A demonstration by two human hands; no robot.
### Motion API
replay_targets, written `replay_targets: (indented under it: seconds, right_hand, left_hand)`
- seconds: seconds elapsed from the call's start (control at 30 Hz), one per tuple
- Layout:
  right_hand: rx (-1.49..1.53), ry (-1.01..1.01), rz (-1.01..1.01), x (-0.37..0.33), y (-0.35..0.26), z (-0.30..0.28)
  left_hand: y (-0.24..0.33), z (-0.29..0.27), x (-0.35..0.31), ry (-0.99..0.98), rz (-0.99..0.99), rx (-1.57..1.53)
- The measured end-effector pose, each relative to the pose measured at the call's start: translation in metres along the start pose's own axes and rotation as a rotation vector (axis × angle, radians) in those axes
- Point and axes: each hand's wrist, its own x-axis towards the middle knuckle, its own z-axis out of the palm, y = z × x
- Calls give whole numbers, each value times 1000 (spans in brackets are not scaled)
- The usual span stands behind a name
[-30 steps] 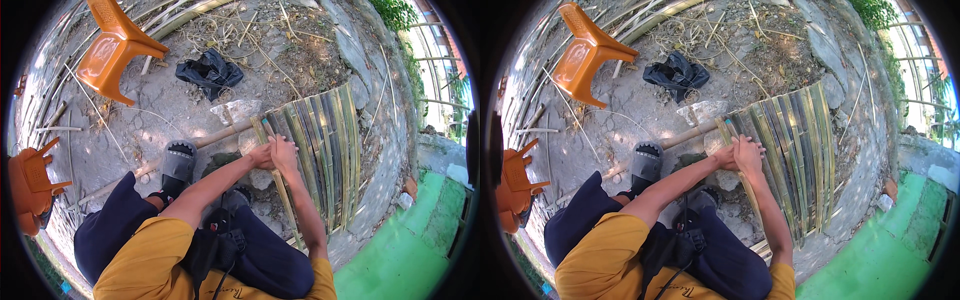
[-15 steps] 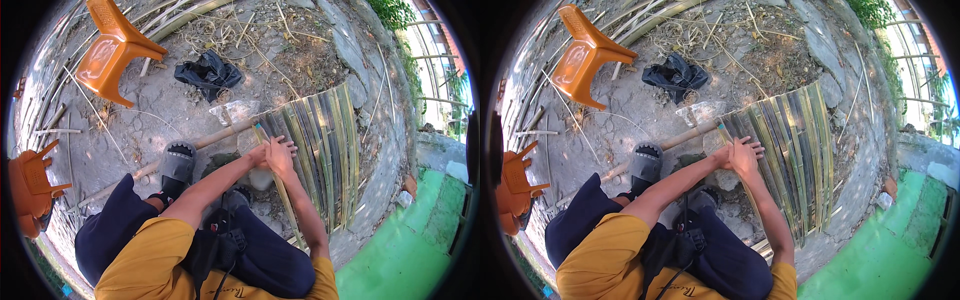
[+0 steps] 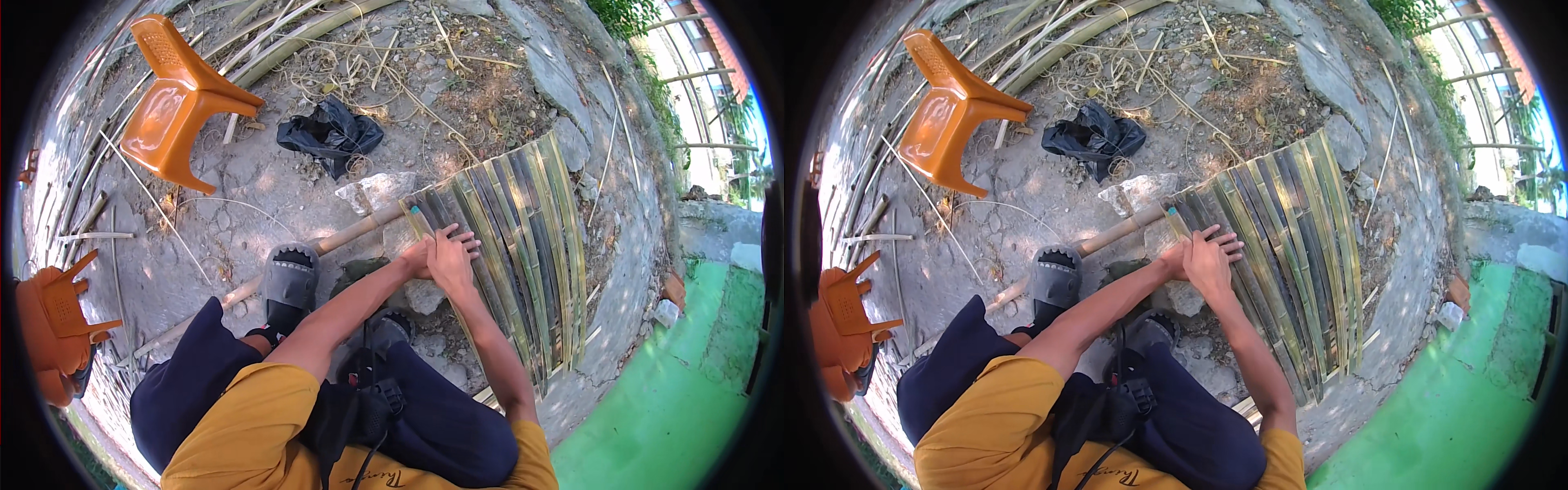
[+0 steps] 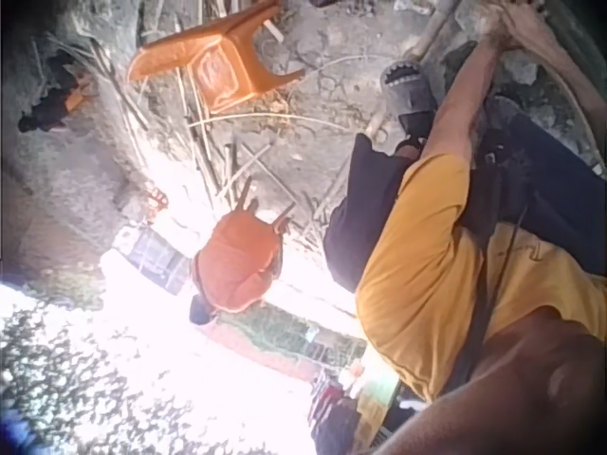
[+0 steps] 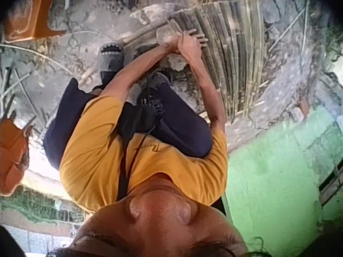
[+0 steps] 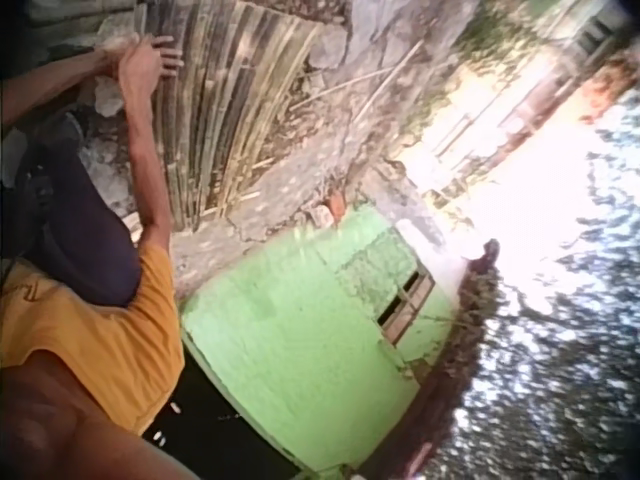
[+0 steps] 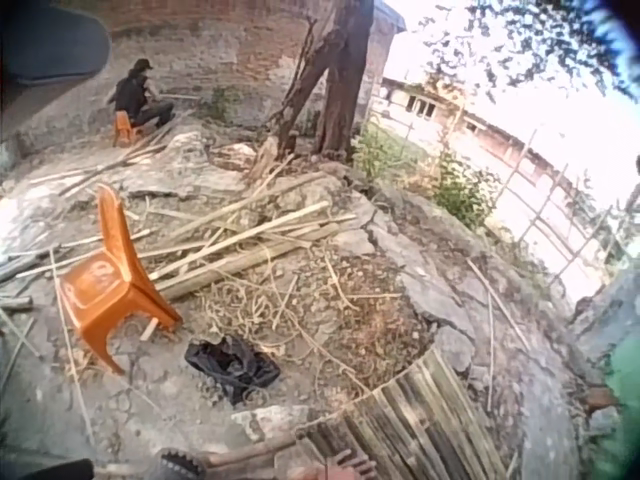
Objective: The person aligns bamboo strips on a wooden support frame and secures them with a hammer and nails.
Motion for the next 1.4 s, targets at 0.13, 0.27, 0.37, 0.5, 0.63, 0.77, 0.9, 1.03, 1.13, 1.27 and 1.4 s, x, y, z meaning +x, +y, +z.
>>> replay_targets:
  seconds: [0.13, 0.27, 0.37, 0.5, 0.63, 0.77, 0.9, 1.03, 1.13, 1.27, 1.4]
  right_hand:
    - [-466, 624, -100, -10, 23, 44]
    - [44, 304, 62, 4, 29, 8]
    - [416, 581, -4, -23, 28, -18]
    - [1250, 661, 127, -60, 37, -19]
    - [1182, 886, 362, -119, 113, 22]
    - [1337, 960, 488, -126, 91, 59]
    - [1377, 948, 600, -154, 109, 91]
    - [1291, 880, 576, -156, 103, 104]
    - [1200, 896, 562, -164, 103, 102]
    - [1146, 901, 561, -165, 105, 100]
    - [1051, 893, 568, -167, 120, 105]
  left_hand:
    - [10, 14, 1, 98, 31, -116]
    - [-1, 11, 3, 85, 20, -109]
    - [13, 2, 6, -58, 35, 244]
    - [-15, -43, -9, 42, 105, 19]
    - [-33, -124, 5, 352, -344, 247]
    - [-141, -162, -86, -188, -685, 399]
    - [-144, -148, -69, -445, -738, 262]
    - [-147, -160, -71, -369, -752, 207]
    - [-134, -159, -62, -359, -813, 139]
    - [-133, -167, -64, -316, -904, 19]
    - [-144, -169, -62, -329, -831, 35]
